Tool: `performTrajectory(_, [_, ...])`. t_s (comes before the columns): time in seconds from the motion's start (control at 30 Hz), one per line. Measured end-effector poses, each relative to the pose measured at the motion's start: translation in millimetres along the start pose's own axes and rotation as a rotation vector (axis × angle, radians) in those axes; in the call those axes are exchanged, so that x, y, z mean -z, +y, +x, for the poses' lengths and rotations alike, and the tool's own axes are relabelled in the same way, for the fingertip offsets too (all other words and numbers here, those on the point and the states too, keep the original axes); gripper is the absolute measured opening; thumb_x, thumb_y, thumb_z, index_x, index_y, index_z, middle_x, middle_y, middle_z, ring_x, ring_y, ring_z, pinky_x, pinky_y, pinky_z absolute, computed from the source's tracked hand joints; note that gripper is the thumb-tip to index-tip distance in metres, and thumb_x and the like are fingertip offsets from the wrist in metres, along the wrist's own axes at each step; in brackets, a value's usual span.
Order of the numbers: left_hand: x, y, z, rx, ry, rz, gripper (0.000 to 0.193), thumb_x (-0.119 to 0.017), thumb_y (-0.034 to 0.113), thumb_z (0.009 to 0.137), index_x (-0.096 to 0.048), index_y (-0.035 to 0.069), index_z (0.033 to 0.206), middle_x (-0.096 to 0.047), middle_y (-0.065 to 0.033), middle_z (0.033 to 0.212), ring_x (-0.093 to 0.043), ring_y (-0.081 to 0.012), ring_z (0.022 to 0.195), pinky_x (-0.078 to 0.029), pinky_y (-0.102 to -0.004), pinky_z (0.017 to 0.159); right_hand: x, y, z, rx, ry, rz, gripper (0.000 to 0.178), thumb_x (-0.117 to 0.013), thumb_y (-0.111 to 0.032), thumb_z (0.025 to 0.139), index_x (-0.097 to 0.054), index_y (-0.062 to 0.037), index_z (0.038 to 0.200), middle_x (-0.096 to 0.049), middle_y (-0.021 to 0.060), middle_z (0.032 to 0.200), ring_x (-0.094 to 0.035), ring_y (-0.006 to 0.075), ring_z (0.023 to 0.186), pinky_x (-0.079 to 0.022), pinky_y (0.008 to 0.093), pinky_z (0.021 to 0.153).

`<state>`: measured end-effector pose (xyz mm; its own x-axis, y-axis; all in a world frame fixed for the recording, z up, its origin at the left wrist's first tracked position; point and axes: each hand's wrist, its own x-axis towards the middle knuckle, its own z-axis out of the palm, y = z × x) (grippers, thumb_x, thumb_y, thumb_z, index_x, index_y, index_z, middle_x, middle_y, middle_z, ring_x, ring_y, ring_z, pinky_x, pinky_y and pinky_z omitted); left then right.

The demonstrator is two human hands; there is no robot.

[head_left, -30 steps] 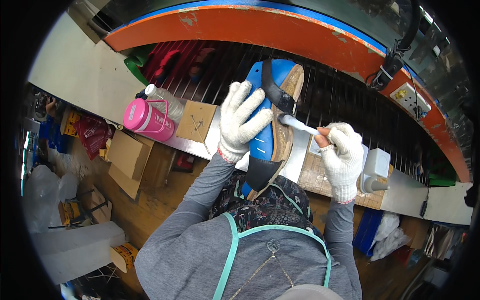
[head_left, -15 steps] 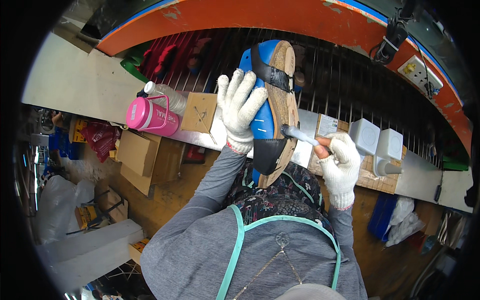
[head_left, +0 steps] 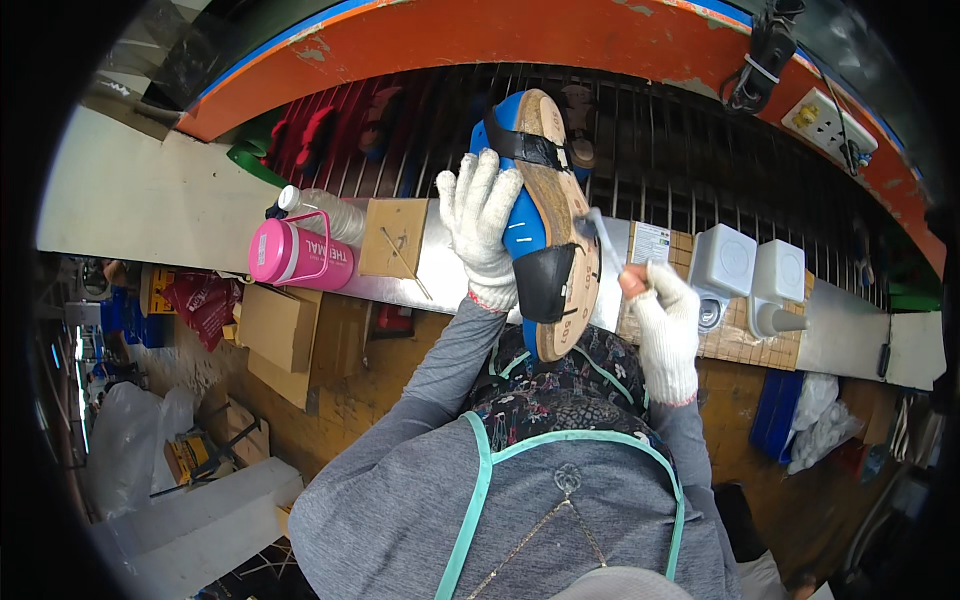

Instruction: The person holds a blue and black sandal and uses a small brush to apply glue from a container onto the sole and strap areas. The person repeatedly dips the brush into the glue and spreads it across the sandal's surfaces.

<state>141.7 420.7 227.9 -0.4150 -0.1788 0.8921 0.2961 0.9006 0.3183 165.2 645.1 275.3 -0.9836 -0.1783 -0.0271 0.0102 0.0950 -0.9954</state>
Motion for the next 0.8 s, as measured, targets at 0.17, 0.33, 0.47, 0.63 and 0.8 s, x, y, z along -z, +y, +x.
performTrajectory(0.17, [-0.5, -5.1, -4.6, 0.06, -0.038, 0.052, 0.047, -0.071, 0.031, 0.086, -0.064, 0.017, 0.131, -0.06, -0.0132, 0.139, -0.053, -0.0351, 0.132, -0.027, -0.0549, 0.116, 1.0, -14.5, -31.1, -0.199, -0.132, 0.136, 0.017, -0.068, -0.012, 0.094, -0.068, 0.0043, 0.098, -0.054, 0.0001, 0.087, -0.05, 0.0059, 0.072, -0.04, 0.0221, 0.065])
performTrajectory(0.33, [-0.9, -5.9, -6.6, 0.101, -0.033, 0.025, 0.048, -0.069, 0.031, 0.088, -0.063, 0.018, 0.133, -0.059, -0.0117, 0.141, -0.053, -0.0345, 0.133, -0.027, -0.0546, 0.116, -13.4, -13.7, -27.3, -0.186, -0.101, 0.041, 0.025, -0.07, -0.018, 0.095, -0.068, 0.0058, 0.103, -0.054, 0.001, 0.09, -0.051, 0.0069, 0.074, -0.041, 0.0235, 0.065])
performTrajectory(0.47, [1.5, -5.9, -7.8, 0.112, -0.054, 0.042, 0.047, -0.069, 0.032, 0.088, -0.064, 0.018, 0.132, -0.059, -0.0111, 0.141, -0.052, -0.0344, 0.133, -0.027, -0.054, 0.117, -17.0, -11.4, -16.1, -0.117, -0.065, 0.013, 0.026, -0.069, -0.018, 0.095, -0.069, 0.0073, 0.101, -0.051, 0.0014, 0.089, -0.05, 0.008, 0.077, -0.041, 0.0236, 0.067])
performTrajectory(0.63, [1.6, -9.0, -8.2, 0.102, -0.045, 0.059, 0.046, -0.07, 0.032, 0.087, -0.065, 0.02, 0.131, -0.06, -0.011, 0.14, -0.053, -0.0344, 0.133, -0.027, -0.0537, 0.117, -15.6, -9.2, 3.7, 0.105, 0.02, -0.159, 0.021, -0.074, -0.013, 0.09, -0.07, 0.0056, 0.099, -0.054, 0.0043, 0.089, -0.051, 0.0103, 0.077, -0.041, 0.0245, 0.066])
performTrajectory(0.8, [-2.3, -15.6, -7.2, 0.071, -0.002, 0.079, 0.046, -0.071, 0.029, 0.084, -0.066, 0.02, 0.129, -0.064, -0.011, 0.134, -0.058, -0.0349, 0.126, -0.032, -0.0527, 0.112, -10.8, -9.8, 8.9, 0.236, 0.005, -0.215, 0.021, -0.074, -0.013, 0.089, -0.07, 0.0065, 0.098, -0.055, 0.0057, 0.089, -0.053, 0.0142, 0.082, -0.043, 0.0271, 0.072])
